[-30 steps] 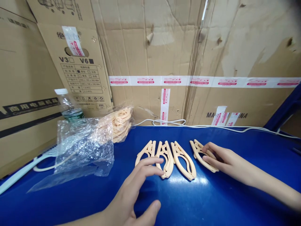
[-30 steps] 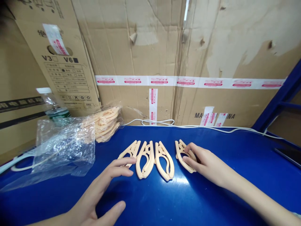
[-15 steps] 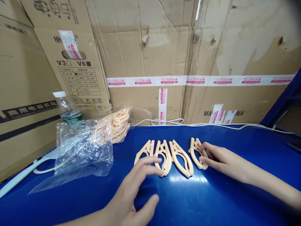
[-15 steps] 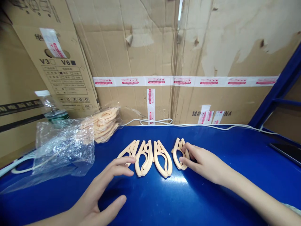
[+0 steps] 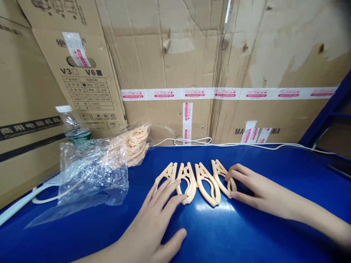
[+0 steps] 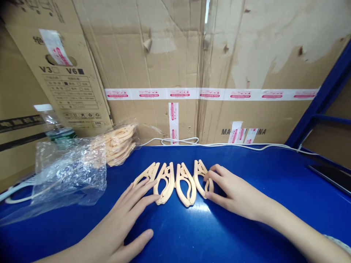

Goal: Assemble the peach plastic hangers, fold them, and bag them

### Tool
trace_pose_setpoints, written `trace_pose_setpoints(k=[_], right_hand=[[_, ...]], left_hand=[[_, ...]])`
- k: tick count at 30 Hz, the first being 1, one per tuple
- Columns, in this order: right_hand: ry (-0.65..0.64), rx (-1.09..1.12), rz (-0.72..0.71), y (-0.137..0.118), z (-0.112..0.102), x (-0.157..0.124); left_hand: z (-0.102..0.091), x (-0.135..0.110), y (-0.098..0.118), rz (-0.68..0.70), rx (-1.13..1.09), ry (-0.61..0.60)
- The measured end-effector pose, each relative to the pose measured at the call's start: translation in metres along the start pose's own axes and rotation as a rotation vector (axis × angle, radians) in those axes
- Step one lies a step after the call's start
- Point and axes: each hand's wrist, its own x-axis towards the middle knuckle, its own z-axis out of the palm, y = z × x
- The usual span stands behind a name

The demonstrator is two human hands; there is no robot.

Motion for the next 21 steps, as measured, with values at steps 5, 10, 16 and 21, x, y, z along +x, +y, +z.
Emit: trace_pose_setpoints(k=[5,10,16,21], right_hand=[[-0.007,0.013,-0.052,-0.002,-0.001,-0.001],[-0.010,-0.033,-0.074,-0.005,-0.001,-0.002],[-0.005,-0.074,-0.156,-0.021,0.010,-0.011],[-0.107,-0.085,-0.203,-0.036,0.015,-0.015]], left_hand=[[0.003,-0.002,0.000,-0.015,0.035,-0.023],[0.002,-0.003,0.001,-0.034,0.062,-0.039],[0.001,-0.003,0.003,-0.048,0.052,-0.033],[0.002,-0.003,0.003,-0.039,0.075,-0.042]])
